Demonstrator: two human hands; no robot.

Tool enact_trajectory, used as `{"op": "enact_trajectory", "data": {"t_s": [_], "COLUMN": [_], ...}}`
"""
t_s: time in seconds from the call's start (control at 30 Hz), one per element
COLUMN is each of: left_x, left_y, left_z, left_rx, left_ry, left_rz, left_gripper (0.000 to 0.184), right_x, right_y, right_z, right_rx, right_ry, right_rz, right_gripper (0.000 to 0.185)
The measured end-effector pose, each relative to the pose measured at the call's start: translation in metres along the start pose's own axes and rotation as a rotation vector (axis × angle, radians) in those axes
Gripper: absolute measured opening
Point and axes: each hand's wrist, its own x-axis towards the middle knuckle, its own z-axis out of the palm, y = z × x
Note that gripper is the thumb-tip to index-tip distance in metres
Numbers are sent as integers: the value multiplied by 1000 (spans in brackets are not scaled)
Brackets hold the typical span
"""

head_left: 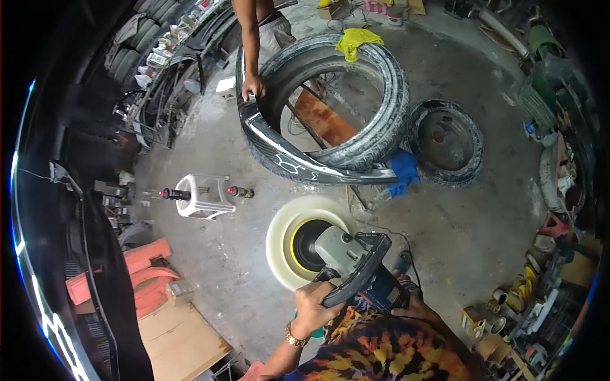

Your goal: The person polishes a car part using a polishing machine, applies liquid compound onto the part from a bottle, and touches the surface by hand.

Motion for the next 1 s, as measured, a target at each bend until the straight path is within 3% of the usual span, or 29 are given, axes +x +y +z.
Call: {"op": "enact_trajectory", "data": {"t_s": [0.13, 0.2, 0.27, 0.37, 0.43, 0.57, 0.67, 0.8, 0.93, 1.0], "left_x": [6, 13, 19, 26, 32, 17, 18, 23, 35, 44], "left_y": [60, 84, 82, 54, 53, 41, 46, 52, 80, 97], "left_z": [21, 21, 20, 57, 85, 96, 98, 97, 121, 142], "left_rx": [66, 69, 68, 46, 23, 30, 26, 86, 194, 158], "left_ry": [-46, -226, -345, -367, -380, -378, -402, -505, -650, -638], "left_rz": [-69, 3, 113, -77, -132, -216, -248, -150, -27, 104], "left_gripper": [18, 19, 20, 16, 14, 15, 15, 20, 29, 41], "right_x": [-33, -48, -55, -58, -52, -51, -51, -53, -51, -61], "right_y": [30, 26, 31, 42, 46, 79, 79, 80, 148, 141], "right_z": [-16, -11, -18, -44, -57, -49, -47, -43, -52, -57], "right_rx": [205, 332, 386, 186, 48, 433, 506, 523, 442, 760], "right_ry": [-27, 76, 118, 99, 78, 56, 35, 67, -10, -38], "right_rz": [112, -144, -182, -7, -125, -75, 27, -60, -168, -125], "right_gripper": [74, 72, 71, 69, 62, 60, 59, 62, 69, 65]}}
